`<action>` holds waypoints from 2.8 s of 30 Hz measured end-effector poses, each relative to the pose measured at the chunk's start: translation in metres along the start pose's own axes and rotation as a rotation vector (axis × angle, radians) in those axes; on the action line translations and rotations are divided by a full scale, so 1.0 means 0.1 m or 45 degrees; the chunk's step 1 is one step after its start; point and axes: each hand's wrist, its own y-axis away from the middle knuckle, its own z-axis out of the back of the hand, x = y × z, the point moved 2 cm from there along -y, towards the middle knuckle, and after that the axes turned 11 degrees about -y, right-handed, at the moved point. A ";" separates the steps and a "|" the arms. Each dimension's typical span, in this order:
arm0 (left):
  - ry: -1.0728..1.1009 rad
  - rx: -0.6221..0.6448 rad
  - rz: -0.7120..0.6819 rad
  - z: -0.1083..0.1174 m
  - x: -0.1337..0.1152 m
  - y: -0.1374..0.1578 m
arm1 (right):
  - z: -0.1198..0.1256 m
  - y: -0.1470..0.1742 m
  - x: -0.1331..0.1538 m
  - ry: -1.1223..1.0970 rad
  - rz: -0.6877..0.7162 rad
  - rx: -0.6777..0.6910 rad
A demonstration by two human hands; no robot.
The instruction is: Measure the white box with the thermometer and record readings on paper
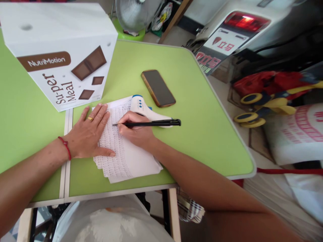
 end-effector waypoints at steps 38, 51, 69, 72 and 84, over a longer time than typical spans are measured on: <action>0.383 -0.095 0.112 0.16 0.33 -0.05 | 0.00 0.01 0.00 -0.055 0.030 0.011; 0.422 -0.154 0.034 0.13 0.34 -0.04 | 0.02 0.01 -0.03 -0.039 -0.048 -0.081; 0.324 -0.188 -0.191 0.14 0.34 0.00 | 0.02 0.01 -0.02 -0.021 -0.007 -0.085; 0.323 -0.205 -0.193 0.14 0.34 0.00 | 0.01 0.01 -0.02 -0.027 0.001 -0.075; 0.306 -0.185 -0.181 0.13 0.33 -0.01 | 0.00 0.01 0.03 -0.055 0.076 0.012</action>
